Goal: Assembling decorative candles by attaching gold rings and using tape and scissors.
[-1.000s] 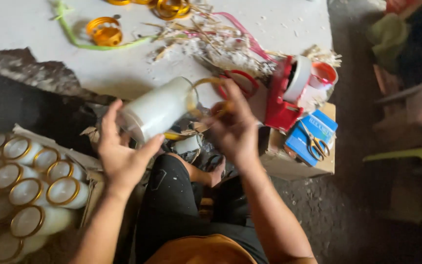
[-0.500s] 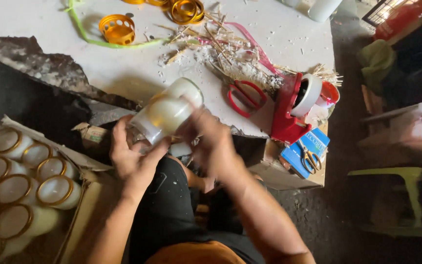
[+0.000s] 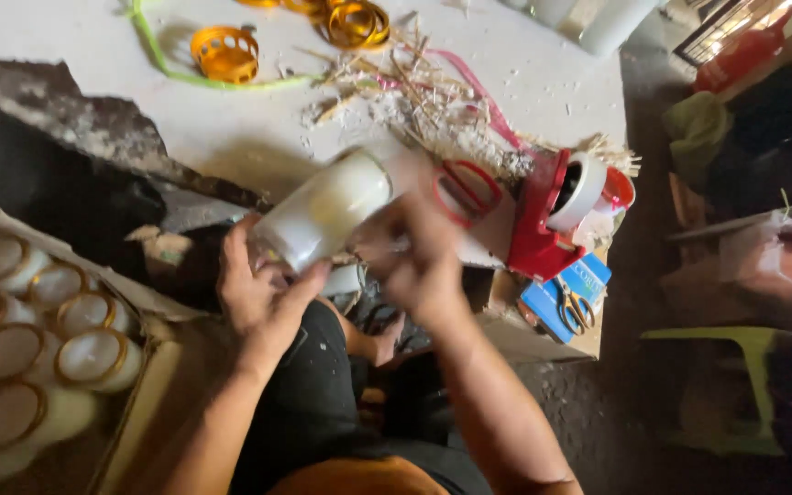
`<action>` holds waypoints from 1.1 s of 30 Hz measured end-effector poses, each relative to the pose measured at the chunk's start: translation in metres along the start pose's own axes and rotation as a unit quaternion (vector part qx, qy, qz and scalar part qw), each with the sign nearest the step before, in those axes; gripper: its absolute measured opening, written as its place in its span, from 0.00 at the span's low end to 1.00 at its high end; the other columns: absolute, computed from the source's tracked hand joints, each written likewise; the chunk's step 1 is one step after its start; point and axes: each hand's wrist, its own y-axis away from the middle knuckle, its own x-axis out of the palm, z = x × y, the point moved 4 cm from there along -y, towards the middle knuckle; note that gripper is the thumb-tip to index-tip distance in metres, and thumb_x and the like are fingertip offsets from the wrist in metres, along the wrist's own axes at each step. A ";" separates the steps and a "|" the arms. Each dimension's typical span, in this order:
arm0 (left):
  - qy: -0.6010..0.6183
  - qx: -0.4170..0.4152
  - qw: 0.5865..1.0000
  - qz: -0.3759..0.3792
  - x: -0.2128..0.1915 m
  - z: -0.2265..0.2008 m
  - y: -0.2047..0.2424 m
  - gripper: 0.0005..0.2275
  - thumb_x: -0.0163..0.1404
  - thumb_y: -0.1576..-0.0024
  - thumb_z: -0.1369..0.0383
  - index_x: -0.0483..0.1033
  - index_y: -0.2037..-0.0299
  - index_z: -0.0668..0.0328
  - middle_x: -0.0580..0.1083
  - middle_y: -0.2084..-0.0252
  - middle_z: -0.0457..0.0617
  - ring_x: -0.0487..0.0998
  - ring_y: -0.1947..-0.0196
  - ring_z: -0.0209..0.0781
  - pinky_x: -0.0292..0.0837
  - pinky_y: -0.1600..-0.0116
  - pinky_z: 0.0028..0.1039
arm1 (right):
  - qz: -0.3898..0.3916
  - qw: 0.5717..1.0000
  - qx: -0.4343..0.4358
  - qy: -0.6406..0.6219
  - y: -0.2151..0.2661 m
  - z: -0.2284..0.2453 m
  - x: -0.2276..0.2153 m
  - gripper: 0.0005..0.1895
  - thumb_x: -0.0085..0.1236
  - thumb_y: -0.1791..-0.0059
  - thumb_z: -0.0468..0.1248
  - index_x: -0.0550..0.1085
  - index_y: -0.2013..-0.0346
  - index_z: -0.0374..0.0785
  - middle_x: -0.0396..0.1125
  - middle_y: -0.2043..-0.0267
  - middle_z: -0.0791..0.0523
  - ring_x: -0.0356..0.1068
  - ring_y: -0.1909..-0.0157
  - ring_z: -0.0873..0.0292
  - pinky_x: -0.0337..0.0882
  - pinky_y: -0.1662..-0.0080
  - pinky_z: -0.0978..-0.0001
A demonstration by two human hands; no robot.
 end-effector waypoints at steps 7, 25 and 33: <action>-0.017 0.037 0.999 0.018 -0.001 -0.006 0.009 0.39 0.73 0.63 0.70 0.67 0.38 0.64 0.65 0.48 0.65 0.72 0.53 0.59 0.80 0.53 0.33 | 0.215 0.961 -0.097 0.143 0.037 0.006 0.030 0.42 0.67 0.59 0.21 0.62 0.31 0.28 0.78 0.65 0.49 0.81 0.68 0.55 0.80 0.59 0.68; -0.146 0.173 0.969 0.095 -0.006 -0.021 0.010 0.48 0.68 0.63 0.70 0.55 0.29 0.67 0.63 0.35 0.73 0.67 0.36 0.75 0.66 0.39 0.62 | -0.024 0.955 -0.184 0.232 0.003 0.002 -0.029 0.34 0.67 0.56 0.21 0.70 0.36 0.36 0.67 0.66 0.51 0.75 0.63 0.56 0.78 0.56 0.65; -0.062 0.122 0.986 0.095 0.001 -0.016 0.012 0.40 0.67 0.54 0.61 0.58 0.36 0.73 0.66 0.47 0.80 0.74 0.48 0.82 0.76 0.55 0.61 | 0.015 0.951 -0.215 0.222 -0.011 -0.017 -0.034 0.37 0.70 0.55 0.23 0.67 0.33 0.32 0.66 0.68 0.58 0.71 0.66 0.63 0.75 0.58 0.71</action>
